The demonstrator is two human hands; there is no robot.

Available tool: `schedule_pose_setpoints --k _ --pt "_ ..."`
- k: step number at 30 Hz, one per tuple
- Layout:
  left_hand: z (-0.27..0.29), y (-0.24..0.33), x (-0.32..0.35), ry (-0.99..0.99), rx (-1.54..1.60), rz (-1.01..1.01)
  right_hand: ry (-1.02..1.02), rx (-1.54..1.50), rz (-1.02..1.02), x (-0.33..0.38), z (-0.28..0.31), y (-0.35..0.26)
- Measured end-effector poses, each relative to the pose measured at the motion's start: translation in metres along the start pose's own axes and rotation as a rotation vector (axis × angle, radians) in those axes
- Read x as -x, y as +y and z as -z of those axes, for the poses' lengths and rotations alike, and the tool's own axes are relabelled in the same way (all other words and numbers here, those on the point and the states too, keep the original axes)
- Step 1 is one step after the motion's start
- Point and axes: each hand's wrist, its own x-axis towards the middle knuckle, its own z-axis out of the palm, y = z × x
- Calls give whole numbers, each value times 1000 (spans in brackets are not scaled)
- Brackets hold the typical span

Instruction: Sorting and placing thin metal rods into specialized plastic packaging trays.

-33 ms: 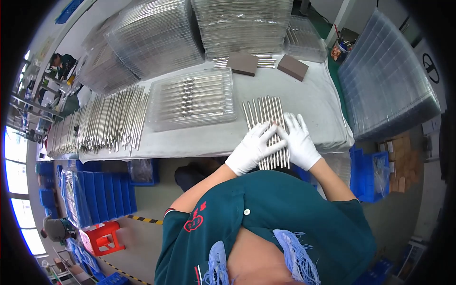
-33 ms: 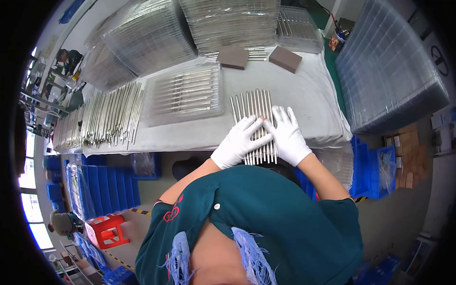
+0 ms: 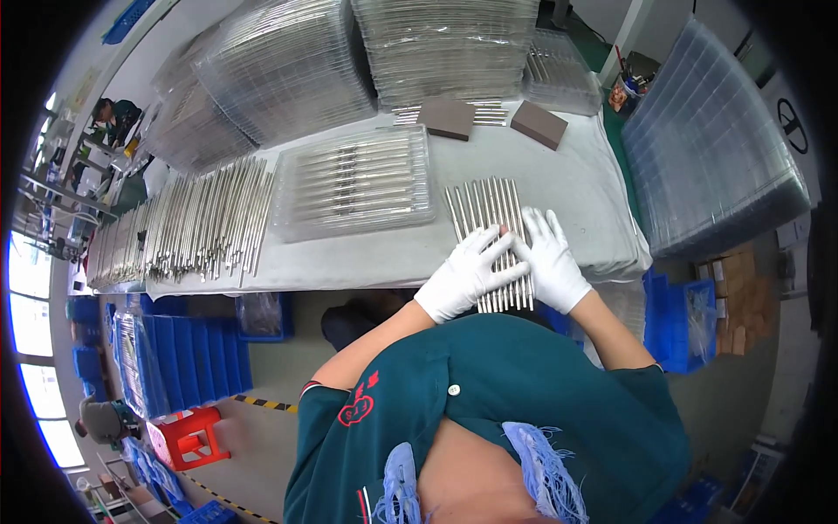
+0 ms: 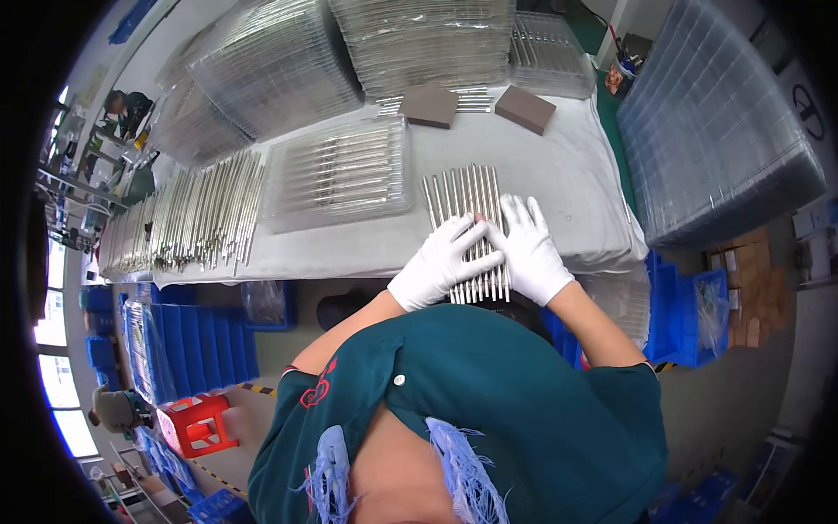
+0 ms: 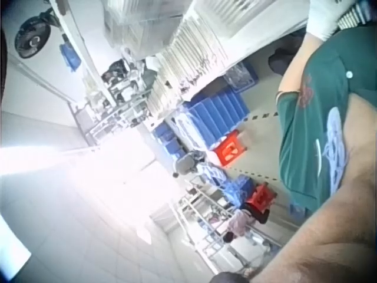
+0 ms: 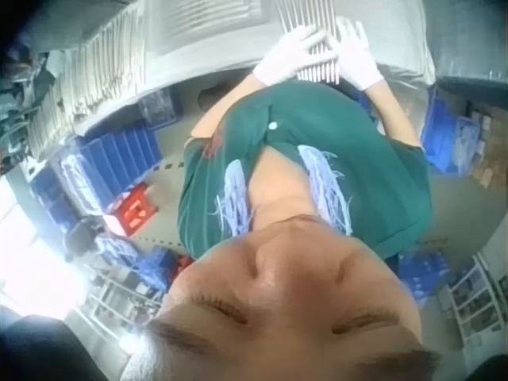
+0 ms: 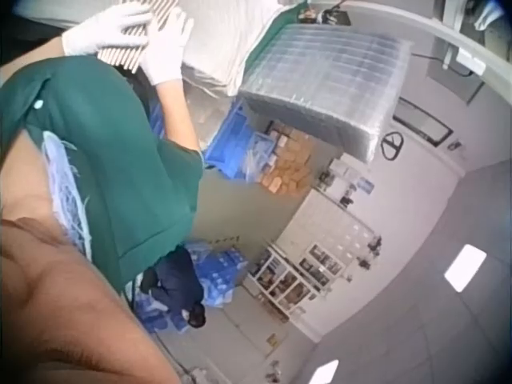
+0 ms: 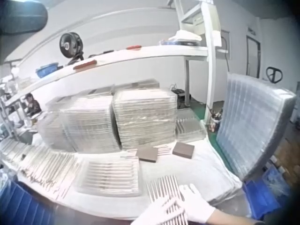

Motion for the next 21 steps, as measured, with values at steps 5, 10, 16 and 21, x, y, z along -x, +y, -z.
schedule_pose_setpoints --k 5,10,16,21 --pt "39 -14 -34 52 322 -10 69 -460 159 -38 19 22" --pt "70 -61 -90 216 769 490 370 -1195 -71 -119 19 53" --pt "37 -123 -103 384 1004 642 376 -1091 -174 -165 -60 58" --pt "40 -93 -100 410 1162 835 137 -1350 -175 -145 -56 29"
